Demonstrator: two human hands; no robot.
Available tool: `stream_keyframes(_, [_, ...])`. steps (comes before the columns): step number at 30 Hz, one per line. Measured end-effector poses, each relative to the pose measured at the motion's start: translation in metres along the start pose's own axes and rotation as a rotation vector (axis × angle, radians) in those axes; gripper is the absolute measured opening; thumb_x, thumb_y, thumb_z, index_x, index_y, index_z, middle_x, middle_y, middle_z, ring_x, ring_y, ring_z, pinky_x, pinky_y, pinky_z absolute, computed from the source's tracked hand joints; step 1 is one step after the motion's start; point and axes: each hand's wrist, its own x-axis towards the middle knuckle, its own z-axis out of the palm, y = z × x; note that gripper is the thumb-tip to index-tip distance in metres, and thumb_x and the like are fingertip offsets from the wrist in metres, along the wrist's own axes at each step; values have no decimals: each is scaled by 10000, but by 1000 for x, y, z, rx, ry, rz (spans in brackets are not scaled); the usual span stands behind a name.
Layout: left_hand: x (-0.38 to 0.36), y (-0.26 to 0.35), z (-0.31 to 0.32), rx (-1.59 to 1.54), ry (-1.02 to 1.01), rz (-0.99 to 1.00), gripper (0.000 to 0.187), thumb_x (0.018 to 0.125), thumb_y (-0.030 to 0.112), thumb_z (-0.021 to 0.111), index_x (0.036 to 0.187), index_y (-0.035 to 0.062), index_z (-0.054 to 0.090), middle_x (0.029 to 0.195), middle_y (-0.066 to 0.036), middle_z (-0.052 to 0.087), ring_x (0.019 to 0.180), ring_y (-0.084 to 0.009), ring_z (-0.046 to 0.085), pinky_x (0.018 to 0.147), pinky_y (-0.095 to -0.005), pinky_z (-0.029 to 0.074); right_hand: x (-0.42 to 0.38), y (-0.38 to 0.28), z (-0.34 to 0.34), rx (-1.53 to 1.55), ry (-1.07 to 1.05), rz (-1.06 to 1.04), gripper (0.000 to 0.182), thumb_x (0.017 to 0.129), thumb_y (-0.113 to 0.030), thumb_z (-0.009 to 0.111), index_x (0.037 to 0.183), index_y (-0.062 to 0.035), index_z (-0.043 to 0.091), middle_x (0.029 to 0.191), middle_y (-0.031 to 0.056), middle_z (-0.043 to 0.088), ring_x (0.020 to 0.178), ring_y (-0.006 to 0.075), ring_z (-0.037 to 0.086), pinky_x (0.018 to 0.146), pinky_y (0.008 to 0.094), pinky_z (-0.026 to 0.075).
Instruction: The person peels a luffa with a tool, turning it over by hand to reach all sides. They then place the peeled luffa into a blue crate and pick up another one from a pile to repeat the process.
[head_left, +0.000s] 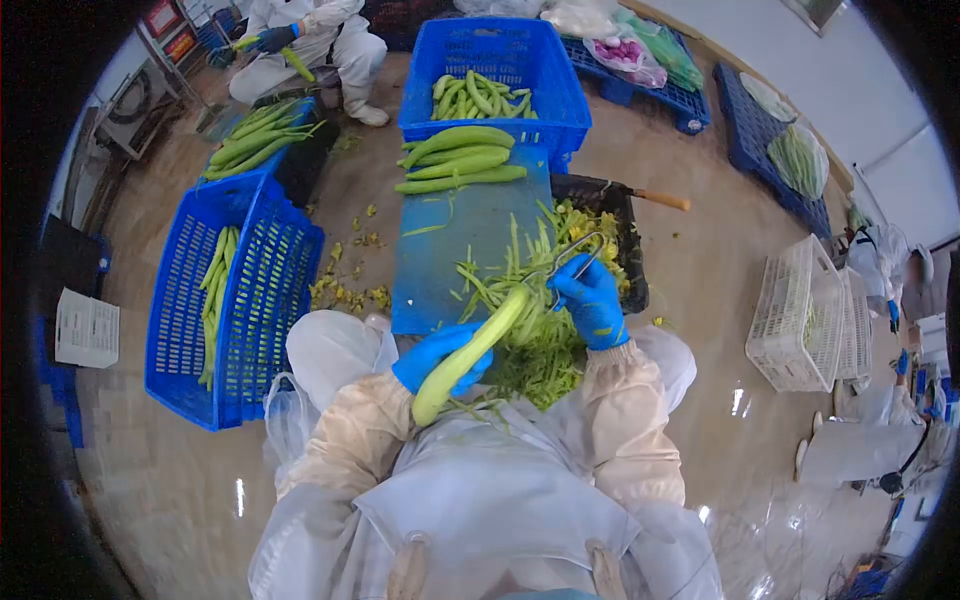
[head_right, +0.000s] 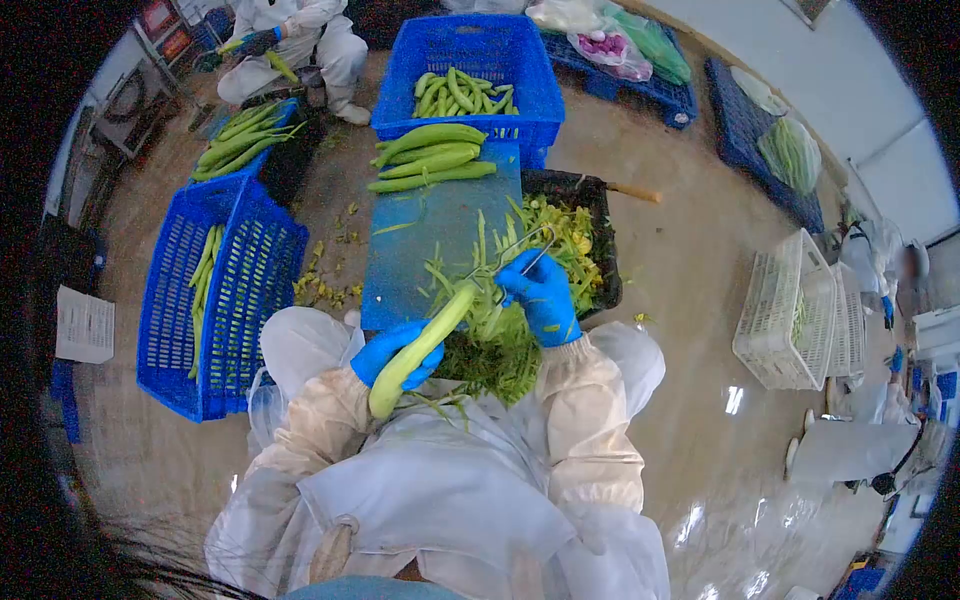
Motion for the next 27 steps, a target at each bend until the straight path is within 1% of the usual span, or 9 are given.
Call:
stream_keyframes(7, [1, 4, 0, 526, 149, 83, 528, 843, 250, 523, 1316, 104, 339, 804, -43, 540, 584, -105, 517, 486, -212, 438, -1, -10, -6, -283, 34, -87, 163, 712, -25, 658, 795, -27, 518, 703, 52, 570, 562, 125, 542, 529, 234, 449])
stream_keyframes(9, [1, 4, 0, 579, 176, 112, 525, 846, 237, 521, 1317, 96, 338, 823, -39, 543, 616, -120, 525, 528, -227, 450, 8, -14, -17, -322, 237, -163, 144, 717, -9, 651, 766, -22, 516, 690, 54, 571, 539, 126, 539, 493, 235, 444])
stream_keyframes(11, [6, 0, -7, 629, 210, 148, 521, 849, 224, 520, 1318, 88, 337, 842, -34, 546, 647, -134, 533, 570, -243, 462, 3, -14, -12, -269, 218, -192, 144, 718, -11, 652, 762, -20, 515, 673, 52, 568, 532, 124, 538, 494, 237, 445])
stream_keyframes(13, [19, -10, -23, 1006, 211, 563, 502, 854, 197, 512, 1313, 82, 343, 905, -43, 563, 736, -163, 542, 665, -287, 463, -8, -10, 5, -248, 69, -135, 146, 721, -19, 655, 752, -18, 512, 655, 50, 563, 526, 120, 536, 492, 239, 444])
stream_keyframes(14, [19, -11, -26, 1006, 209, 563, 502, 854, 197, 512, 1313, 82, 343, 905, -43, 563, 736, -163, 542, 665, -287, 463, -12, -7, 15, -191, 45, -107, 151, 716, -11, 658, 748, -18, 511, 651, 49, 560, 524, 116, 531, 491, 243, 446])
stream_keyframes(16, [17, -6, -23, 1573, 293, 748, 506, 842, 202, 528, 1306, 99, 355, 889, -120, 539, 739, -246, 542, 633, -301, 447, 0, 6, -1, -280, 162, -150, 156, 713, -7, 663, 751, -19, 512, 654, 49, 561, 524, 115, 529, 492, 244, 446])
stream_keyframes(18, [10, -2, -15, 1703, 381, 702, 514, 830, 202, 536, 1301, 99, 358, 857, -132, 521, 719, -264, 535, 609, -322, 447, 12, 5, -14, -356, 350, -226, 168, 705, -1, 674, 756, -24, 516, 653, 46, 561, 522, 109, 521, 489, 242, 440])
stream_keyframes(22, [7, 4, 1, 1984, 593, 542, 486, 811, 197, 546, 1266, 100, 406, 791, -140, 499, 673, -313, 513, 576, -400, 412, -2, 4, 19, -289, 155, -169, 172, 710, -19, 674, 736, -28, 504, 653, 45, 557, 524, 109, 518, 484, 238, 440])
stream_keyframes(27, [8, 8, 4, 2278, 678, 683, 478, 781, 184, 558, 1241, 132, 441, 717, -83, 453, 611, -245, 496, 511, -383, 391, 22, 17, 2, -410, 399, -256, 165, 710, -37, 674, 726, -31, 510, 653, 44, 557, 537, 106, 523, 481, 245, 445])
